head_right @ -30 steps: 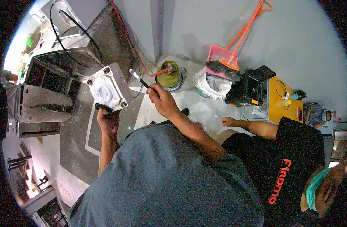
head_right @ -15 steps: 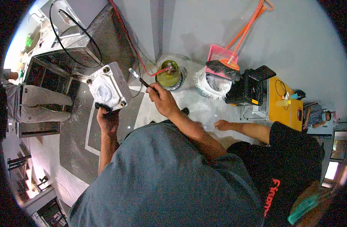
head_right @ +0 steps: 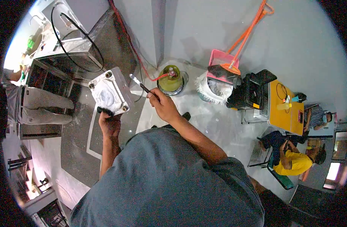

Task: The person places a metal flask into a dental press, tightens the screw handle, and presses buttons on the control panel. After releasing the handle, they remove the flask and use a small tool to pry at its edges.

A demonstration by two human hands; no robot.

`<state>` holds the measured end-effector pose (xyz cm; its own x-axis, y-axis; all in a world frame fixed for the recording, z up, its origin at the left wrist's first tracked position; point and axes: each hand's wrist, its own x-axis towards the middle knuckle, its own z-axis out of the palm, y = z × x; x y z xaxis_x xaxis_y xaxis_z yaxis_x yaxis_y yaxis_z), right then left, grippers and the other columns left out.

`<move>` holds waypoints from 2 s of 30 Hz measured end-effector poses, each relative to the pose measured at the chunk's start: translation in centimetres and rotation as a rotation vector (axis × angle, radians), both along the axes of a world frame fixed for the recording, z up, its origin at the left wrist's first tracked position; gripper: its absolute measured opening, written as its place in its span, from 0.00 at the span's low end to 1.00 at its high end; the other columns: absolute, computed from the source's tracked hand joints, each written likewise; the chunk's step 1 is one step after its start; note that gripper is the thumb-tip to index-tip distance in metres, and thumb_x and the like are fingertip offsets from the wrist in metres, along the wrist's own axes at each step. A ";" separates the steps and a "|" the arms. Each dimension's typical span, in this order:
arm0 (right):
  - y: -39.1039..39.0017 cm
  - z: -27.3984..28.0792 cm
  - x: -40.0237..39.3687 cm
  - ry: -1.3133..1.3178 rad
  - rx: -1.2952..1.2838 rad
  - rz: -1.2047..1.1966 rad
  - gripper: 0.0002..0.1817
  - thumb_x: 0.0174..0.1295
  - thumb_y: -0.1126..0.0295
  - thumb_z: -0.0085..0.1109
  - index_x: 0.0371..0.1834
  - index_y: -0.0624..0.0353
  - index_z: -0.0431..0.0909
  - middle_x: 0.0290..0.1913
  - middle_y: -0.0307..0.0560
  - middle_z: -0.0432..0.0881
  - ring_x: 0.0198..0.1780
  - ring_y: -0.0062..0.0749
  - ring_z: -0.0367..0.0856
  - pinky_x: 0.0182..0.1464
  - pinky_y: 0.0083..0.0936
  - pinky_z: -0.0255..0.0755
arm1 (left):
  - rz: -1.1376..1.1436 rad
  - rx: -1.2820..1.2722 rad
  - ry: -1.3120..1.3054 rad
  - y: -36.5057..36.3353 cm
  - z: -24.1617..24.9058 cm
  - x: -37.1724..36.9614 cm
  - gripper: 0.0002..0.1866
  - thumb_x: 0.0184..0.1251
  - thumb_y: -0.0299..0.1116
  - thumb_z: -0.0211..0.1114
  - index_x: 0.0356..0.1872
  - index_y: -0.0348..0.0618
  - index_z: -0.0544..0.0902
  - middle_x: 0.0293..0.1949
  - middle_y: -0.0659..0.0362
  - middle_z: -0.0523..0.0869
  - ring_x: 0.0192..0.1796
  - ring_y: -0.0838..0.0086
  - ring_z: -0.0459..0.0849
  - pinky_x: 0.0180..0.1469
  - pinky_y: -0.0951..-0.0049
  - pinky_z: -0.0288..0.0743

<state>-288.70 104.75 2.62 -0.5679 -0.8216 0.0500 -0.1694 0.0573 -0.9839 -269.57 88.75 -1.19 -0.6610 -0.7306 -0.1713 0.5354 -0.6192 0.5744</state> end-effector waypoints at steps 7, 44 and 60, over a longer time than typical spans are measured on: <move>0.1 -0.3 0.2 -0.041 0.026 0.003 0.13 0.76 0.63 0.47 0.44 0.63 0.74 0.25 0.35 0.69 0.28 0.18 0.65 0.33 0.18 0.62 | 0.015 0.009 0.018 0.3 0.1 0.0 0.31 0.46 0.29 0.56 0.58 0.38 0.75 0.59 0.54 0.80 0.61 0.57 0.79 0.63 0.51 0.74; -2.9 -4.4 -2.7 -0.071 0.017 0.150 0.12 0.75 0.64 0.48 0.42 0.61 0.74 0.24 0.35 0.69 0.28 0.19 0.68 0.32 0.20 0.64 | 0.163 0.012 0.000 0.1 -1.2 -0.9 0.30 0.48 0.28 0.55 0.60 0.39 0.73 0.56 0.57 0.80 0.57 0.63 0.80 0.60 0.56 0.74; 7.3 -36.5 -23.2 0.155 0.618 -0.063 0.17 0.71 0.59 0.47 0.42 0.62 0.80 0.35 0.51 0.80 0.35 0.43 0.77 0.39 0.35 0.71 | 0.532 -0.075 -0.052 -1.8 -8.9 -2.5 0.29 0.50 0.30 0.55 0.60 0.43 0.73 0.59 0.57 0.79 0.60 0.59 0.79 0.62 0.48 0.74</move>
